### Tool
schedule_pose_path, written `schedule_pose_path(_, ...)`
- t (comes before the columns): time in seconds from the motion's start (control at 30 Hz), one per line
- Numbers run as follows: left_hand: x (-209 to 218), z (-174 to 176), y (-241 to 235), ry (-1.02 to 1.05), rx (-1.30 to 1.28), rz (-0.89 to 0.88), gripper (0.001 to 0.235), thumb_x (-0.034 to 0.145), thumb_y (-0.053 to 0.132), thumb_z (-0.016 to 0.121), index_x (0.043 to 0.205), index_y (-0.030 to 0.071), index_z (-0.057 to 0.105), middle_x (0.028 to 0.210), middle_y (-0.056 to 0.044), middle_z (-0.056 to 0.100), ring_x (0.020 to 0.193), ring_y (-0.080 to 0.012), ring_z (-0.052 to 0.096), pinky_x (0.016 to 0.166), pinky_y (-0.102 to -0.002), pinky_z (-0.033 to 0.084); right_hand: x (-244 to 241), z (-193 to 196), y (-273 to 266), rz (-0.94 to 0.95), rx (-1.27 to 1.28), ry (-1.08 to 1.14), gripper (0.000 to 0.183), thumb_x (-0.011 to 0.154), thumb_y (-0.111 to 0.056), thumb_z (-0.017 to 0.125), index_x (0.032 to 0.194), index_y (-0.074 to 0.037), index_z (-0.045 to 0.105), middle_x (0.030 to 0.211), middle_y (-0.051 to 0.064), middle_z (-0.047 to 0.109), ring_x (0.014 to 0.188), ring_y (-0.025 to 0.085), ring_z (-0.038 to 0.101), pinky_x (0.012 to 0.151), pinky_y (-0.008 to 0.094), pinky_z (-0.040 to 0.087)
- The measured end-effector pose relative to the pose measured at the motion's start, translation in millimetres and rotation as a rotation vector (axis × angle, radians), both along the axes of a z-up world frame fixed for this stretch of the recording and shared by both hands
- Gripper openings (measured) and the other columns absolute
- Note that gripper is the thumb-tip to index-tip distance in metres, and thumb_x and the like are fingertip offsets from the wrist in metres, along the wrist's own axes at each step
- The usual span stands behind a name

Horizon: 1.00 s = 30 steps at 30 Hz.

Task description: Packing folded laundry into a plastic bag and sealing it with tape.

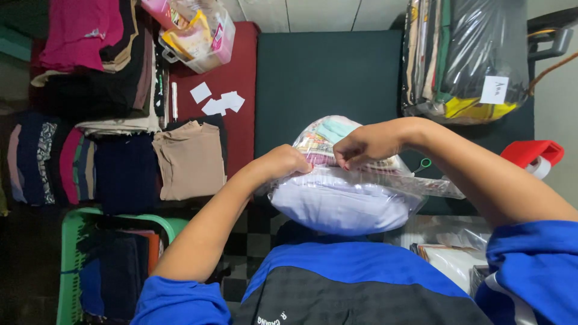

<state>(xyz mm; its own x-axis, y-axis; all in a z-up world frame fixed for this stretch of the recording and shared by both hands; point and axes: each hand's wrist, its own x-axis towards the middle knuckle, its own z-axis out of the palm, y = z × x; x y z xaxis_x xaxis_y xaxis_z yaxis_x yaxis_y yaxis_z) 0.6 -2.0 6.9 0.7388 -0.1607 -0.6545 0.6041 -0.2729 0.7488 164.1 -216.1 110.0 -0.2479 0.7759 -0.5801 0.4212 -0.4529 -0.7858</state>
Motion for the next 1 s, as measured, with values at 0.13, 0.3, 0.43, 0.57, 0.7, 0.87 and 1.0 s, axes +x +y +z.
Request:
schedule_pose_path(0.13, -1, 0, -1, -0.059, 0.03, -0.03, 0.022, 0.077, 0.023, 0.075, 0.075, 0.001, 0.079, 0.067, -0.008, 0.071, 0.062, -0.0163, 0.061, 0.063, -0.034, 0.049, 0, -3, 11, 0.076, -0.026, -0.013, 0.011, 0.092, -0.02, 0.067, 0.099, -0.012, 0.067, 0.083, 0.0, 0.066, 0.079, 0.012, 0.059, 0.074, 0.032, 0.048)
schedule_pose_path(0.3, 1, 8, -2, 0.017, 0.05, -0.017, 0.022, 0.076, 0.024, 0.076, 0.074, 0.002, 0.079, 0.067, -0.007, 0.071, 0.063, -0.016, 0.061, 0.062, -0.034, 0.049, 1, -4, 14, 0.082, 0.032, 0.0, 0.013, 0.092, -0.02, 0.068, 0.099, -0.01, 0.067, 0.083, 0.0, 0.067, 0.08, 0.013, 0.06, 0.075, 0.033, 0.049)
schedule_pose_path(0.43, -1, 7, -2, 0.009, 0.026, -0.023, 0.022, 0.076, 0.023, 0.075, 0.073, 0.001, 0.078, 0.066, -0.007, 0.069, 0.062, -0.0164, 0.059, 0.061, -0.035, 0.048, 3, 23, 12, 0.034, 0.012, -0.031, 0.014, 0.089, -0.018, 0.068, 0.101, -0.011, 0.066, 0.084, -0.001, 0.069, 0.081, 0.012, 0.061, 0.076, 0.032, 0.05)
schedule_pose_path(0.57, 0, 3, -1, 0.008, 0.005, 0.005, 0.021, 0.076, 0.022, 0.076, 0.075, 0.002, 0.078, 0.067, -0.006, 0.07, 0.062, -0.0149, 0.06, 0.061, -0.034, 0.049, 7, 27, 6, -0.031, -0.006, 0.065, 0.014, 0.09, -0.015, 0.068, 0.102, -0.01, 0.064, 0.084, 0.001, 0.069, 0.081, 0.011, 0.062, 0.075, 0.031, 0.052)
schedule_pose_path(0.7, 0, -7, 0, 0.021, -0.016, 0.009, 0.019, 0.075, 0.02, 0.075, 0.074, 0.002, 0.078, 0.066, -0.006, 0.07, 0.061, -0.0148, 0.061, 0.059, -0.033, 0.049, -1, 15, 9, 0.004, 0.025, 0.168, 0.015, 0.093, -0.014, 0.069, 0.105, -0.009, 0.062, 0.087, 0.001, 0.068, 0.082, 0.01, 0.06, 0.076, 0.031, 0.051)
schedule_pose_path(0.87, 0, 3, -1, 0.047, 0.005, -0.009, 0.02, 0.076, 0.022, 0.075, 0.073, 0.002, 0.077, 0.065, -0.006, 0.068, 0.06, -0.0146, 0.06, 0.059, -0.033, 0.048, -4, -3, 15, 0.016, 0.031, 0.107, 0.019, 0.088, -0.012, 0.072, 0.104, -0.01, 0.063, 0.087, -0.001, 0.069, 0.083, 0.01, 0.063, 0.077, 0.031, 0.052)
schedule_pose_path(1.0, 0, 4, -1, 0.051, -0.001, 0.009, 0.021, 0.076, 0.022, 0.076, 0.072, 0.001, 0.077, 0.065, -0.006, 0.067, 0.061, -0.0147, 0.058, 0.059, -0.034, 0.047, -6, -3, 20, 0.07, 0.038, -0.006, 0.021, 0.087, -0.017, 0.074, 0.105, -0.012, 0.064, 0.086, 0.0, 0.068, 0.082, 0.013, 0.063, 0.076, 0.033, 0.051)
